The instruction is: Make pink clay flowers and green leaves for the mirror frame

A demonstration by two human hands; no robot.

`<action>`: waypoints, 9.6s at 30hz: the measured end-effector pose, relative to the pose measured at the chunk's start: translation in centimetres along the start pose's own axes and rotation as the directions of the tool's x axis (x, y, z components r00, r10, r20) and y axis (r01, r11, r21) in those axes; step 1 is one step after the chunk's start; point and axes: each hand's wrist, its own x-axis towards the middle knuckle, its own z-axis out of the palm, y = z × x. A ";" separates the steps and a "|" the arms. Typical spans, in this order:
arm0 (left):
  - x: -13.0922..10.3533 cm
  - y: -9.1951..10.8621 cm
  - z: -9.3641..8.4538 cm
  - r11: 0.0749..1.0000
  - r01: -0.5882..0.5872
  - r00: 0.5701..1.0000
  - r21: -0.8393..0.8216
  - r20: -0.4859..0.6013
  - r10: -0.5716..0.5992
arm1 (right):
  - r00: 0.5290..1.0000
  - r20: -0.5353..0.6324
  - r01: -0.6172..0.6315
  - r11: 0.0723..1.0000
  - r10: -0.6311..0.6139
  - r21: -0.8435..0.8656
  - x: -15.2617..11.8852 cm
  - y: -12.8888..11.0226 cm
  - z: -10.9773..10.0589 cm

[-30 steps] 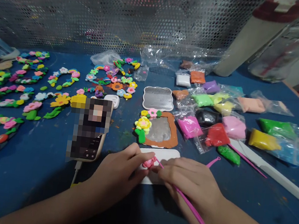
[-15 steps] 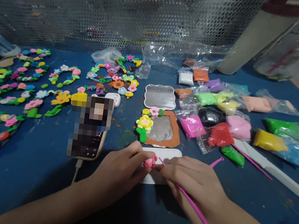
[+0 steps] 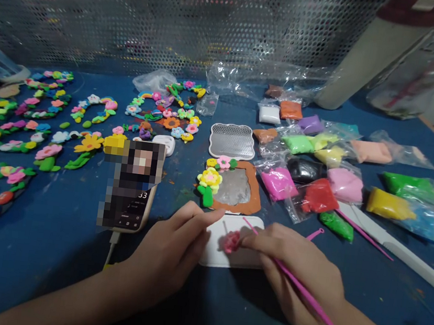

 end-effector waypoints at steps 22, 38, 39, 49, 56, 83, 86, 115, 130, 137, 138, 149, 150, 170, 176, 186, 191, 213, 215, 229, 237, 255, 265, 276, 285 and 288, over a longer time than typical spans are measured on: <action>0.2 0.6 -0.2 0.991 0.062 0.996 -0.115 -0.051 -0.068 | 0.933 0.038 -0.360 0.932 0.359 0.037 -0.9 0.1 -2.1; -0.2 1.1 -0.4 0.963 0.230 0.965 -0.138 -0.093 -0.243 | 0.985 0.098 -0.148 0.988 0.145 0.030 -0.1 -0.8 -0.6; -0.2 1.1 -0.4 0.954 0.257 0.954 -0.153 -0.118 -0.276 | 0.986 0.108 -0.130 0.991 0.125 0.040 0.2 -0.8 -0.4; 0.4 0.9 -1.0 0.918 0.277 0.936 -0.283 -0.136 -0.324 | 0.987 0.126 -0.112 0.987 0.097 0.116 1.4 -0.5 0.4; 0.8 2.0 -0.3 0.683 0.362 0.922 -0.634 0.132 -0.365 | 0.997 -0.056 0.058 0.997 -0.054 0.059 1.0 -0.8 1.0; 0.3 1.8 -0.7 0.614 0.369 0.918 -0.698 0.170 -0.358 | 0.966 -0.036 -0.228 0.909 0.256 0.350 1.2 -1.3 0.3; 0.4 2.0 -0.6 0.660 0.357 0.927 -0.660 0.167 -0.335 | 0.957 -0.020 -0.258 0.883 0.288 0.392 1.1 -1.2 0.4; 0.2 2.0 0.0 0.597 0.441 0.876 -0.670 0.176 -0.449 | 0.993 -0.105 -0.032 0.974 0.057 0.223 1.0 -1.0 1.4; 0.2 2.1 0.0 0.550 0.531 0.833 -0.644 0.277 -0.479 | 0.996 -0.090 0.025 0.987 -0.011 0.158 1.0 -1.0 1.5; 0.5 2.0 -0.1 0.542 0.498 0.855 -0.677 0.277 -0.439 | 0.996 -0.048 -0.060 0.969 0.073 0.238 1.1 -1.3 1.2; 0.5 2.0 -0.2 0.541 0.484 0.861 -0.688 0.263 -0.436 | 0.992 -0.039 -0.104 0.956 0.119 0.275 1.1 -1.3 1.1; 0.1 1.7 -0.3 0.858 0.246 0.960 -0.452 -0.010 -0.280 | 0.911 0.118 -0.398 0.762 0.396 0.512 1.2 -1.4 0.5; 0.0 1.7 -0.2 0.900 0.196 0.969 -0.389 -0.066 -0.240 | 0.907 0.120 -0.404 0.757 0.402 0.513 1.2 -1.4 0.5; 0.1 1.5 -0.9 0.979 0.110 0.952 -0.172 -0.264 -0.154 | 0.900 0.232 -0.428 0.647 0.369 0.631 1.0 -1.8 0.4; 0.6 1.3 -1.0 0.874 0.261 0.943 -0.411 -0.087 -0.322 | 0.874 0.225 -0.442 0.512 0.431 0.737 0.6 -2.1 0.8; 0.6 1.8 -0.7 0.735 0.327 0.932 -0.593 0.073 -0.356 | 0.936 0.039 -0.309 0.763 0.350 0.567 0.7 -1.7 0.5; 0.8 2.0 -0.8 0.751 0.318 0.938 -0.578 0.076 -0.339 | 0.941 -0.029 -0.262 0.781 0.337 0.567 0.7 -1.5 0.6; 0.9 1.9 -0.9 0.694 0.355 0.927 -0.626 0.139 -0.348 | 0.974 0.022 -0.209 0.850 0.227 0.483 0.7 -1.8 0.4; 0.9 1.9 -0.9 0.687 0.364 0.923 -0.629 0.149 -0.354 | 0.970 0.028 -0.222 0.840 0.240 0.495 0.8 -1.8 0.4; 0.7 1.4 -0.5 0.858 0.317 0.943 -0.403 0.036 -0.332 | 0.900 0.046 -0.362 0.685 0.433 0.633 0.5 -1.1 0.3; 0.1 0.9 1.3 0.977 0.157 0.986 0.143 0.038 -0.164 | 0.788 0.206 -0.559 0.534 0.580 0.634 0.7 0.6 -0.7; 1.1 1.5 1.9 0.953 0.239 0.968 0.185 0.030 -0.248 | 0.916 0.115 -0.396 0.825 0.384 0.404 0.6 1.0 -0.2; 1.1 1.6 1.8 0.952 0.246 0.964 0.180 0.058 -0.260 | 0.897 0.094 -0.429 0.804 0.431 0.412 0.8 0.7 -0.4; 1.0 1.6 1.8 0.953 0.243 0.966 0.184 0.049 -0.256 | 0.873 0.194 -0.487 0.777 0.447 0.398 1.0 0.8 -0.4; 1.2 1.5 1.9 0.957 0.226 0.971 0.184 0.034 -0.236 | 0.893 0.219 -0.449 0.818 0.394 0.360 0.9 0.7 -0.4; 1.1 1.5 1.9 0.951 0.237 0.968 0.199 0.038 -0.249 | 0.896 0.238 -0.439 0.828 0.374 0.350 0.9 0.7 -0.4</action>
